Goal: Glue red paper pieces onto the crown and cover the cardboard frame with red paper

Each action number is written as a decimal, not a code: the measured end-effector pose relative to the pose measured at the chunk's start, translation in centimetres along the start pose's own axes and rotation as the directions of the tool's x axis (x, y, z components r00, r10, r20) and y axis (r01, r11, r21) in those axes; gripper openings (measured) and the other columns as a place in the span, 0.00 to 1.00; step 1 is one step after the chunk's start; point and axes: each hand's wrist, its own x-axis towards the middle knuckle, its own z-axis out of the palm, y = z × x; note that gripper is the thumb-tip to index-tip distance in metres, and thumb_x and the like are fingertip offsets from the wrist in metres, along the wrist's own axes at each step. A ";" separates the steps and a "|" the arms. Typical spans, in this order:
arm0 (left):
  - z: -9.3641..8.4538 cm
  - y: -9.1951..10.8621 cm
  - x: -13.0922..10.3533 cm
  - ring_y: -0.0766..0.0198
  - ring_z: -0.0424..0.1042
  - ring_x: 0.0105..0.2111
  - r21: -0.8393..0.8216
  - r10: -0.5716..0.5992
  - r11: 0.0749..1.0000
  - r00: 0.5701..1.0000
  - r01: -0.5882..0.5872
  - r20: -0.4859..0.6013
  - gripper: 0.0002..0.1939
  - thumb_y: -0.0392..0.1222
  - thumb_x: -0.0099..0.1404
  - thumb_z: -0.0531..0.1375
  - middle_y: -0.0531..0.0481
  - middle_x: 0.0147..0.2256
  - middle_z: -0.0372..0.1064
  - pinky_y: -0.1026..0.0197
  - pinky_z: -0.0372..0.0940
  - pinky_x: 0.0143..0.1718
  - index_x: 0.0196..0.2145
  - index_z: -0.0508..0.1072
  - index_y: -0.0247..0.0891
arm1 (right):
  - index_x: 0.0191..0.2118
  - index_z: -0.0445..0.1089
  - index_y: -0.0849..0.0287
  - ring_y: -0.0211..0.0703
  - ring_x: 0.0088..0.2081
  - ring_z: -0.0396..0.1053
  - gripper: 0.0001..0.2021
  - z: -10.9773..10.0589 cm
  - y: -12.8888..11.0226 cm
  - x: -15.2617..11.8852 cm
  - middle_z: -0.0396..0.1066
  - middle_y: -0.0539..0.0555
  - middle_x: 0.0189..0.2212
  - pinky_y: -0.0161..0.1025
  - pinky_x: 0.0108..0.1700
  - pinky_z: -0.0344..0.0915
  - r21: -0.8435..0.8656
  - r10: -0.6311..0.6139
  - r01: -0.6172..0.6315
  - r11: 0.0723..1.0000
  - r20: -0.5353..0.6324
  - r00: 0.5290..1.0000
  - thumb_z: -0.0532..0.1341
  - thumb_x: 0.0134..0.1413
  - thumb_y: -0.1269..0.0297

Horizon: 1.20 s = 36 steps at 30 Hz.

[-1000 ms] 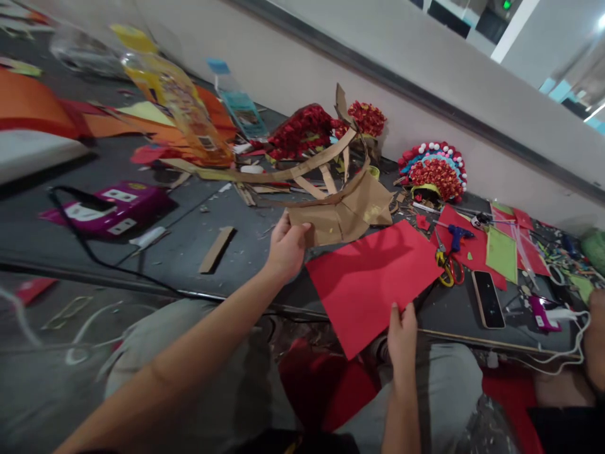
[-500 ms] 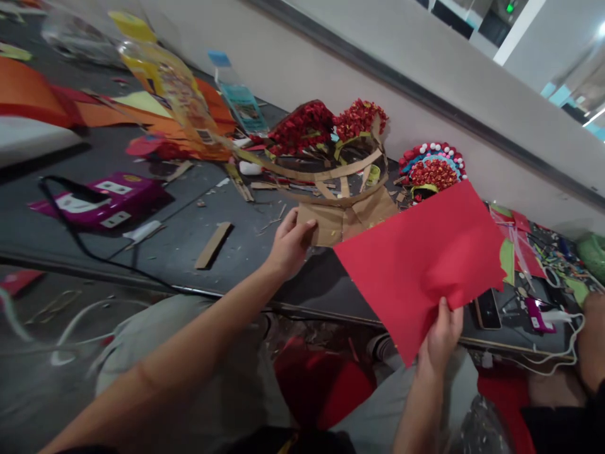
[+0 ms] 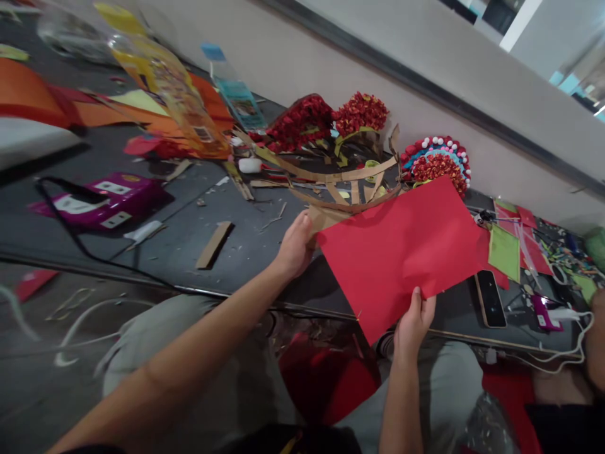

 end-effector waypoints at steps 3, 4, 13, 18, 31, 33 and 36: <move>-0.1 -0.1 0.0 0.60 0.73 0.39 -0.006 0.017 1.000 1.000 -0.017 -0.011 0.23 0.59 0.53 0.64 0.47 0.40 0.72 0.62 0.67 0.36 0.39 0.69 0.39 | 0.57 0.62 0.59 0.49 0.53 0.68 0.30 0.1 0.1 -0.2 0.66 0.62 0.56 0.52 0.58 0.62 0.005 0.002 -0.002 1.000 -0.005 1.000 0.62 0.47 0.55; -0.1 -0.1 0.0 0.60 0.73 0.39 0.008 0.016 1.000 1.000 -0.016 -0.012 0.23 0.57 0.52 0.65 0.47 0.40 0.72 0.62 0.67 0.37 0.39 0.69 0.40 | 0.57 0.62 0.59 0.49 0.52 0.69 0.30 0.1 0.2 -0.2 0.66 0.62 0.56 0.52 0.57 0.62 -0.002 0.007 -0.007 1.000 0.000 1.000 0.62 0.47 0.55; 0.4 0.9 -0.4 0.58 0.72 0.40 0.083 0.001 0.997 0.999 0.001 -0.033 0.27 0.43 0.43 0.71 0.45 0.43 0.71 0.58 0.69 0.44 0.41 0.69 0.39 | 0.57 0.63 0.58 0.48 0.53 0.68 0.29 -0.1 -0.2 0.3 0.67 0.61 0.56 0.51 0.58 0.61 -0.028 -0.012 0.013 1.000 0.051 0.999 0.62 0.49 0.55; 0.5 1.1 -0.3 0.57 0.73 0.40 0.104 0.012 0.995 0.999 -0.008 -0.040 0.27 0.44 0.43 0.71 0.45 0.42 0.72 0.59 0.70 0.42 0.41 0.70 0.38 | 0.56 0.64 0.60 0.47 0.53 0.68 0.28 0.1 -0.7 0.9 0.68 0.61 0.55 0.50 0.58 0.61 -0.032 -0.043 0.046 0.998 0.076 0.996 0.63 0.48 0.56; 0.1 1.1 -0.3 0.58 0.72 0.39 0.243 0.038 0.969 0.998 -0.047 0.041 0.27 0.45 0.45 0.70 0.46 0.40 0.72 0.61 0.69 0.40 0.42 0.69 0.37 | 0.54 0.65 0.59 0.46 0.48 0.71 0.27 -0.3 -1.7 1.5 0.71 0.60 0.51 0.50 0.54 0.64 0.026 -0.010 0.009 1.000 0.039 0.999 0.64 0.46 0.57; 0.1 1.1 -0.3 0.59 0.72 0.39 0.254 0.038 0.966 0.998 -0.049 0.047 0.27 0.45 0.45 0.70 0.46 0.40 0.72 0.61 0.69 0.39 0.42 0.69 0.37 | 0.55 0.65 0.59 0.47 0.47 0.72 0.28 -0.4 -1.8 1.6 0.71 0.60 0.50 0.50 0.53 0.65 0.016 -0.007 0.007 1.000 0.039 0.999 0.63 0.46 0.56; 0.0 1.1 -0.3 0.59 0.72 0.38 0.259 0.038 0.965 0.998 -0.051 0.054 0.26 0.45 0.45 0.70 0.46 0.39 0.73 0.60 0.69 0.39 0.41 0.69 0.37 | 0.55 0.64 0.58 0.47 0.47 0.71 0.28 -0.5 -1.7 1.7 0.71 0.60 0.51 0.50 0.53 0.65 -0.001 -0.016 0.016 1.000 0.054 0.998 0.63 0.47 0.56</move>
